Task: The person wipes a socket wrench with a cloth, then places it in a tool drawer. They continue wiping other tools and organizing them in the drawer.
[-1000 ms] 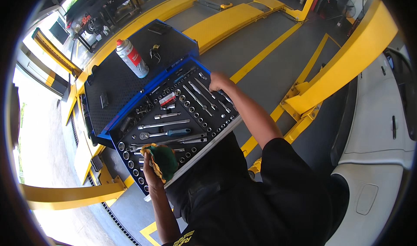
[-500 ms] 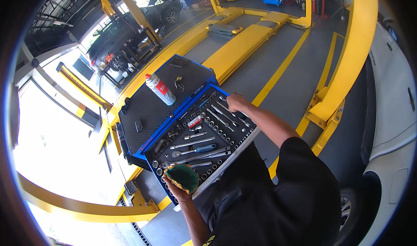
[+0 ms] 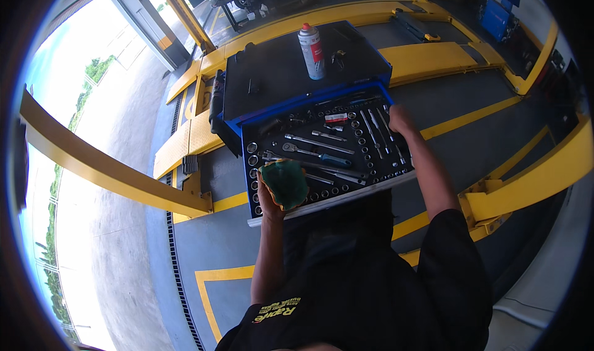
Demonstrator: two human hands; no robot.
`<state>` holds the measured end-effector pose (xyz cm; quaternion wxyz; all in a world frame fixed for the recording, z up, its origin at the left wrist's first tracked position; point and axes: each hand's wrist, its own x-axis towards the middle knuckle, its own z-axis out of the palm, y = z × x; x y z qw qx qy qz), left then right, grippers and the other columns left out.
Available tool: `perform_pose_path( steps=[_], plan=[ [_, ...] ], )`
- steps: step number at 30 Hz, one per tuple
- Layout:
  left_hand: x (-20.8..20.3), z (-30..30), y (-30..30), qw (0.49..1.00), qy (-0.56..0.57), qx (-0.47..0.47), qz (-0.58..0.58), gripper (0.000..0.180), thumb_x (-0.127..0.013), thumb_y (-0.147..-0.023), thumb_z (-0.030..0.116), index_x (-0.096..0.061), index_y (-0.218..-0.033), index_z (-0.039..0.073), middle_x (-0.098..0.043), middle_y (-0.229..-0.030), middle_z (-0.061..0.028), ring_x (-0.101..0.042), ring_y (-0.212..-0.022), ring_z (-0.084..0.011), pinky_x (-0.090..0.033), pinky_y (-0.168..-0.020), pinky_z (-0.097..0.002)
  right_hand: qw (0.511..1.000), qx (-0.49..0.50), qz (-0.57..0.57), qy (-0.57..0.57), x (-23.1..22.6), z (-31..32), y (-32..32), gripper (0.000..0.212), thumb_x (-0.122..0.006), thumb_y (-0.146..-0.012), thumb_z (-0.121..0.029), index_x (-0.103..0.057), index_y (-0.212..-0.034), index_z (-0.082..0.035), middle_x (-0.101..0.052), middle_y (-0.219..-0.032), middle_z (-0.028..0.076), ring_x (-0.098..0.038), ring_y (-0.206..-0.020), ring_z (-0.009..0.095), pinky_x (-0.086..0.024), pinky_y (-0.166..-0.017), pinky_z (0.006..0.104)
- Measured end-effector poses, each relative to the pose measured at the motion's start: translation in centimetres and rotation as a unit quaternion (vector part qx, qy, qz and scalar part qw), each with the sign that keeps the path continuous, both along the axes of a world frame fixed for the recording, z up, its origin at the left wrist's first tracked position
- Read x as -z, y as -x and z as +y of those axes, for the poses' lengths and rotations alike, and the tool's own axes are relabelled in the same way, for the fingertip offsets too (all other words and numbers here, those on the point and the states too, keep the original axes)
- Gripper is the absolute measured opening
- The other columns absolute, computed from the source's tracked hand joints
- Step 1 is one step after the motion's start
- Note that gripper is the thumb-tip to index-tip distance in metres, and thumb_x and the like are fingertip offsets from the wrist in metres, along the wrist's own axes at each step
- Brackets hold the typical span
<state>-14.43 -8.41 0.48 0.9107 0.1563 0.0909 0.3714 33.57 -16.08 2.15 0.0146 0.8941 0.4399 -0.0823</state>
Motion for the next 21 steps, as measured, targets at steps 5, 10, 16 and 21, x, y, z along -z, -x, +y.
perform_pose_path(
  steps=[5, 10, 16, 21],
  plan=[
    [2.3, 0.9, 0.6, 0.997, 0.028, -0.059, 0.045, 0.062, -0.041, -0.115, 0.053, -0.063, -0.144, 0.003, -0.071, -0.139, -0.0186, -0.071, -0.124, -0.0364, -0.059, -0.108, -0.0524, 0.992, 0.041, 0.006, -0.117, -0.8, -3.1, 0.1, 0.036, -0.079, -0.092, -0.015, -0.071, -0.122, 0.002, -0.076, -0.116, 0.029, -0.073, -0.112, 0.047, -0.059, -0.096, 0.0532],
    [2.0, 0.7, 1.4, 0.994, 0.041, -0.083, 0.065, 0.051, -0.042, -0.113, 0.040, -0.063, -0.141, 0.003, -0.073, -0.135, -0.0177, -0.072, -0.123, -0.0366, -0.058, -0.108, -0.0500, 0.943, 0.003, 0.055, -0.327, -6.2, -8.6, 8.0, 0.031, -0.079, -0.100, -0.018, -0.067, -0.125, -0.006, -0.076, -0.111, 0.025, -0.075, -0.105, 0.042, -0.058, -0.093, 0.0509],
    [-6.2, -3.2, -5.0, 0.997, -0.006, -0.022, -0.072, 0.061, -0.039, -0.116, 0.056, -0.049, -0.158, 0.013, -0.063, -0.151, -0.0125, -0.064, -0.136, -0.0340, -0.054, -0.115, -0.0540, 0.807, -0.032, 0.242, -0.537, -16.0, -10.8, 18.8, 0.036, -0.085, -0.096, -0.016, -0.072, -0.128, -0.007, -0.078, -0.104, 0.013, -0.077, -0.092, 0.025, -0.060, -0.085, 0.0371],
    [-13.4, -11.0, -9.6, 0.950, -0.302, -0.032, 0.070, 0.086, -0.047, -0.114, 0.057, 0.001, -0.177, 0.025, -0.034, -0.171, -0.0141, -0.042, -0.155, -0.0262, -0.036, -0.127, -0.0414, 0.759, -0.236, 0.184, -0.578, -18.9, -7.9, 26.6, 0.044, -0.087, -0.093, -0.014, -0.073, -0.133, -0.004, -0.079, -0.112, 0.009, -0.077, -0.098, 0.017, -0.060, -0.087, 0.0318]
  ],
)
